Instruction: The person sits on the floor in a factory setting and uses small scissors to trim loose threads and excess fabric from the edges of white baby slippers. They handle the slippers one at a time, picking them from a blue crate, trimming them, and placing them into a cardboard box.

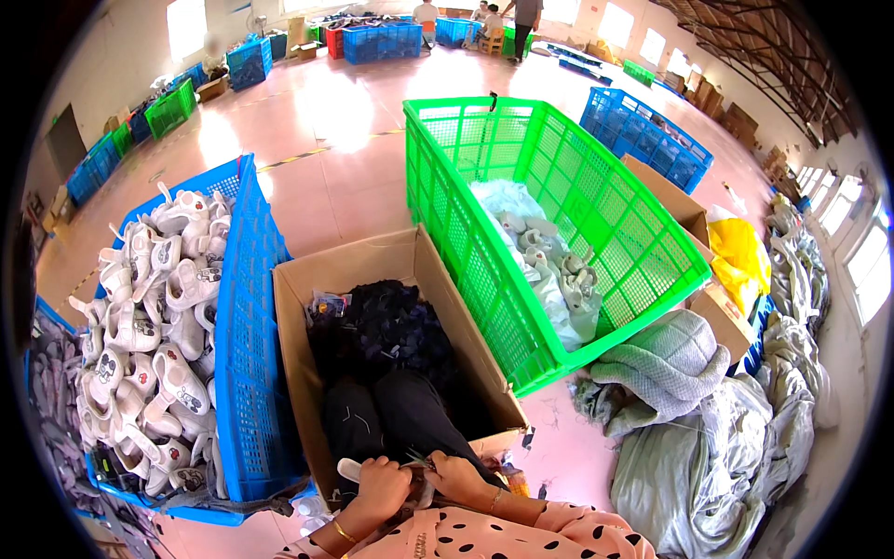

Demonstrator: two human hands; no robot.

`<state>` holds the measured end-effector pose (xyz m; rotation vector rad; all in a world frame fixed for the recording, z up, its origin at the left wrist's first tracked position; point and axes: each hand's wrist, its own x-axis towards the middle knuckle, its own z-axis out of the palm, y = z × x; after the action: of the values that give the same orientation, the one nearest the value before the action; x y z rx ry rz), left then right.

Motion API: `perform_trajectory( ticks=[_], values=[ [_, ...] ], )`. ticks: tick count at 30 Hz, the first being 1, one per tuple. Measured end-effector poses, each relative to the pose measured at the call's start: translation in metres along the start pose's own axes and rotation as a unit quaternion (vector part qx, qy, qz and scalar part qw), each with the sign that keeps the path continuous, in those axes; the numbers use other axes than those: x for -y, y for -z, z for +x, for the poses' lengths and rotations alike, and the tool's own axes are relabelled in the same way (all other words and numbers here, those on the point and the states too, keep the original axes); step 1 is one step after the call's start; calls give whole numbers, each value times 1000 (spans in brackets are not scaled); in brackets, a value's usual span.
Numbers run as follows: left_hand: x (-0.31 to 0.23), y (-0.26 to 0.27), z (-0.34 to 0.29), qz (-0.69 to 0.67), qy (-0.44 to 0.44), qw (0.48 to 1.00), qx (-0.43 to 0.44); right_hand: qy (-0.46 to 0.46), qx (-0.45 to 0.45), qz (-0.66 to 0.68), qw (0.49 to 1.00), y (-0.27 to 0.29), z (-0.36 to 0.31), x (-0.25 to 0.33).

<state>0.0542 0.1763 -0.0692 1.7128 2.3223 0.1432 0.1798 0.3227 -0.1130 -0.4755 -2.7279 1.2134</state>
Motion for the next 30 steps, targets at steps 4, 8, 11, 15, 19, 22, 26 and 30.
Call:
perform_trajectory(
  ticks=[4,8,11,15,19,22,26,30],
  values=[
    [10,-7,6,-81,-13,997,-16,3,6,13,1000,4,2,-2],
    [13,-1,12,-148,51,987,36,-37,35,66,997,5,4,-1],
    [7,5,10,-135,19,990,26,-64,46,69,995,6,2,2],
    [5,12,9,-129,-4,991,25,-57,54,66,995,14,2,9],
    [2,22,14,-128,-15,991,48,-39,64,57,996,23,3,6],
    [3,19,11,-128,-34,991,29,-44,69,41,996,23,0,6],
    [6,19,13,-130,-33,991,30,-44,80,21,996,23,3,5],
    [8,15,12,-147,-43,988,7,-39,76,4,996,28,2,11]
  ],
)
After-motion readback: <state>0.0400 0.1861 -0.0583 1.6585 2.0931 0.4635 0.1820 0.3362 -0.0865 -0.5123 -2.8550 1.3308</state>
